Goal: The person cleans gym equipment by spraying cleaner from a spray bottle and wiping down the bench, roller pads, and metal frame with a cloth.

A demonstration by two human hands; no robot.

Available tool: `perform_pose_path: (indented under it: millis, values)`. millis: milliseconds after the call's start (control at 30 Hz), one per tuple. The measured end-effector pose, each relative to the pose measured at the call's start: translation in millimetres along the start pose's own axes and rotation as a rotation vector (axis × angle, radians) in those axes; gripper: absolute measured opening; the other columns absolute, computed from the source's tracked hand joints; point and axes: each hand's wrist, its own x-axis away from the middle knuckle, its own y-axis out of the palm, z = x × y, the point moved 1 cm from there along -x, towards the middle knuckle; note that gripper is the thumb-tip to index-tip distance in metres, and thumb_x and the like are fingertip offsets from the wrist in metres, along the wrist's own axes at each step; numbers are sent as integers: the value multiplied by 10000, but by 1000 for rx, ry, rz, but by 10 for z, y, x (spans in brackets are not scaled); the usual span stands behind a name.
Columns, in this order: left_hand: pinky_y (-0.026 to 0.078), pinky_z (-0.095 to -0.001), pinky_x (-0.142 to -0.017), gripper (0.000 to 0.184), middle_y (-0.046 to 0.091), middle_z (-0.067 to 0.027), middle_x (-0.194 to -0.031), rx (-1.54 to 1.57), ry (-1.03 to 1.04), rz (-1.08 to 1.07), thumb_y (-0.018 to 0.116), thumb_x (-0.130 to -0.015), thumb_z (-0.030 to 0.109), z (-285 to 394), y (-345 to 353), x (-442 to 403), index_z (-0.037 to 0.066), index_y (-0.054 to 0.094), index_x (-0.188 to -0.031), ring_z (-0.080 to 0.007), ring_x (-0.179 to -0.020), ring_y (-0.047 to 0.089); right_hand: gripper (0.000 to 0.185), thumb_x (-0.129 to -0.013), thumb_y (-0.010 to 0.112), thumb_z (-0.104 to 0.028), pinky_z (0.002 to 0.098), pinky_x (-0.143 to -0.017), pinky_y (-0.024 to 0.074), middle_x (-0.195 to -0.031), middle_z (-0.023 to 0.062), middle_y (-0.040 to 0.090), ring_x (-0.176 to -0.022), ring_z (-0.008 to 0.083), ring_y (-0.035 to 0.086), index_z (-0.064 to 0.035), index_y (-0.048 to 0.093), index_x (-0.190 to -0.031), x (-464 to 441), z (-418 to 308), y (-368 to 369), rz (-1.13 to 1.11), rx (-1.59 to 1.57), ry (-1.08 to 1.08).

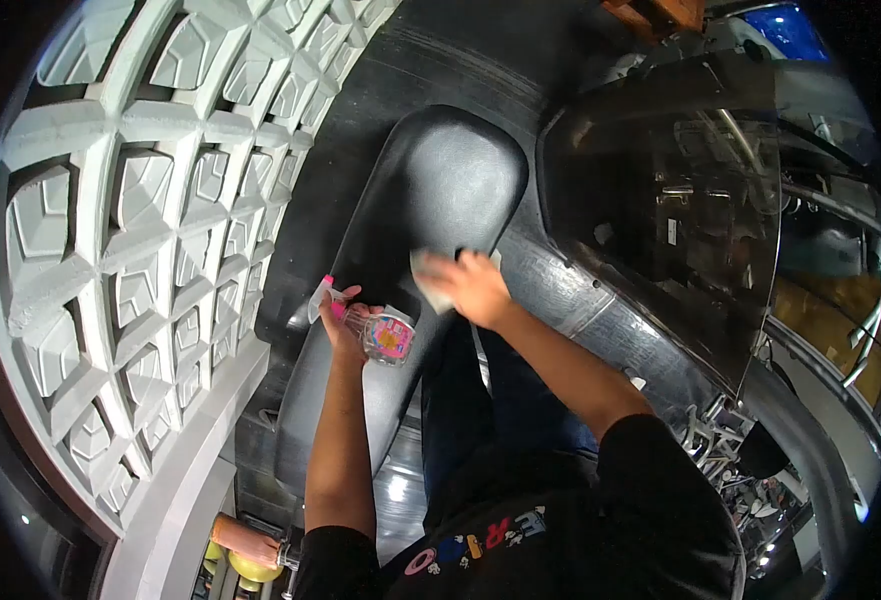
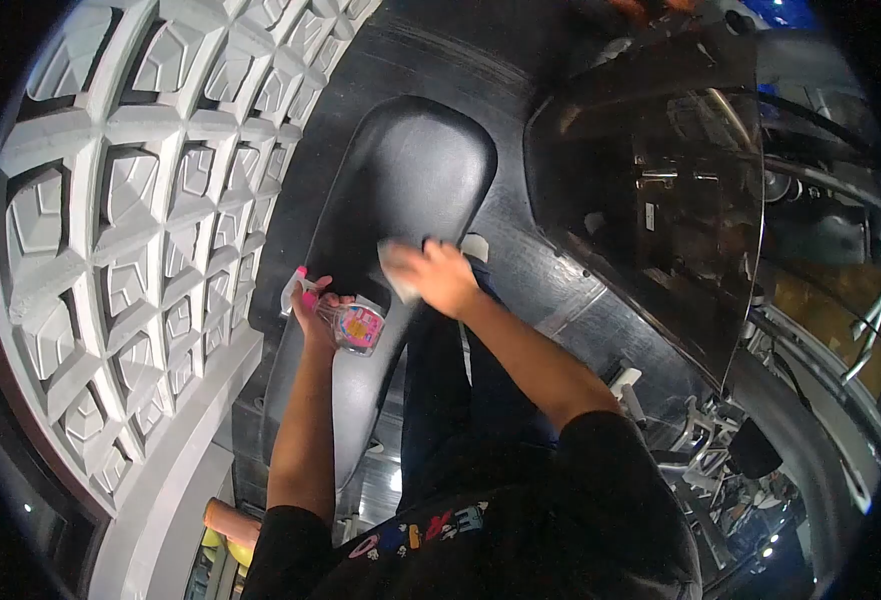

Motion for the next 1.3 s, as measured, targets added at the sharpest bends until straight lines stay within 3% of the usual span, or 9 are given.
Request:
perform_pose_path:
  millis: [33, 133, 267, 400, 667, 767, 1033, 1167, 1300]
  values:
    - [534, -430, -723, 651, 506, -52, -566, 3, -5, -2, 465, -878, 658, -8, -24, -2, 40, 591, -1040, -280, -619, 630, 494, -795, 578, -144, 356, -791, 505, -1347, -62, 517, -904, 218, 546, -358, 606, -1239, 174, -52, -161, 38, -24, -215]
    - [531, -433, -716, 652, 498, -46, -563, 4, 11, -23, 461, -881, 656, -16, -34, 4, 38, 588, -1050, -279, -628, 629, 515, -807, 553, -119, 329, -725, 495, -1300, -93, 569, -804, 197, 542, -434, 606, -1211, 175, 552, -203, -110, 79, -207]
    - [513, -402, -672, 671, 514, -47, -594, -12, 9, -13, 456, -876, 665, -1, -1, 40, 38, 592, -1071, -273, -672, 638, 812, -629, 675, 53, 355, -820, 496, -1335, -32, 531, -940, 261, 532, -326, 552, -1336, -537, 1179, -976, 271, 165, 175]
    - [510, -405, -646, 667, 508, -44, -598, -43, -5, 7, 435, -874, 668, 7, 3, 35, 57, 593, -1092, -272, -677, 636, 629, -709, 660, -89, 394, -827, 490, -1292, -37, 565, -960, 265, 548, -297, 587, -1298, -1346, 929, -933, 303, 130, 256]
    - [501, -410, -651, 697, 493, -42, -585, 4, -39, 49, 499, -828, 692, 64, 102, 68, 49, 577, -1085, -275, -640, 620, 545, -842, 504, -104, 361, -827, 458, -1312, -70, 523, -946, 220, 536, -382, 546, -1309, -205, 134, -337, -122, 6, -407]
    - [502, -412, -665, 684, 503, -42, -575, 34, -29, 12, 498, -838, 683, 40, 47, 68, 49, 587, -1076, -274, -631, 618, 572, -779, 594, -98, 344, -782, 461, -1348, -97, 511, -891, 206, 521, -390, 586, -1271, -140, 802, -614, -281, 137, -191]
    - [510, -402, -647, 635, 530, -43, -597, 69, -8, -75, 482, -879, 656, -13, 21, 72, 62, 595, -1073, -259, -625, 621, 640, -689, 691, -53, 391, -865, 482, -1341, -8, 517, -1011, 282, 548, -290, 594, -1275, -1202, 516, -812, 237, 94, 181]
    - [516, -376, -614, 584, 507, -36, -599, 146, 58, 0, 502, -887, 612, -146, -1, 101, 52, 584, -1033, -232, -592, 604, 669, -678, 714, -60, 381, -878, 466, -1344, -18, 511, -1013, 266, 528, -301, 590, -1288, -996, 15, -453, 157, 35, 71]
    - [532, -364, -543, 530, 587, -92, -908, -84, 152, -146, 603, -909, 265, -75, 128, 411, 86, 409, -1369, -151, -580, 537, 692, -664, 708, -32, 368, -876, 456, -1355, -36, 509, -978, 249, 519, -304, 591, -1289, -617, -75, -425, 114, 34, -45]
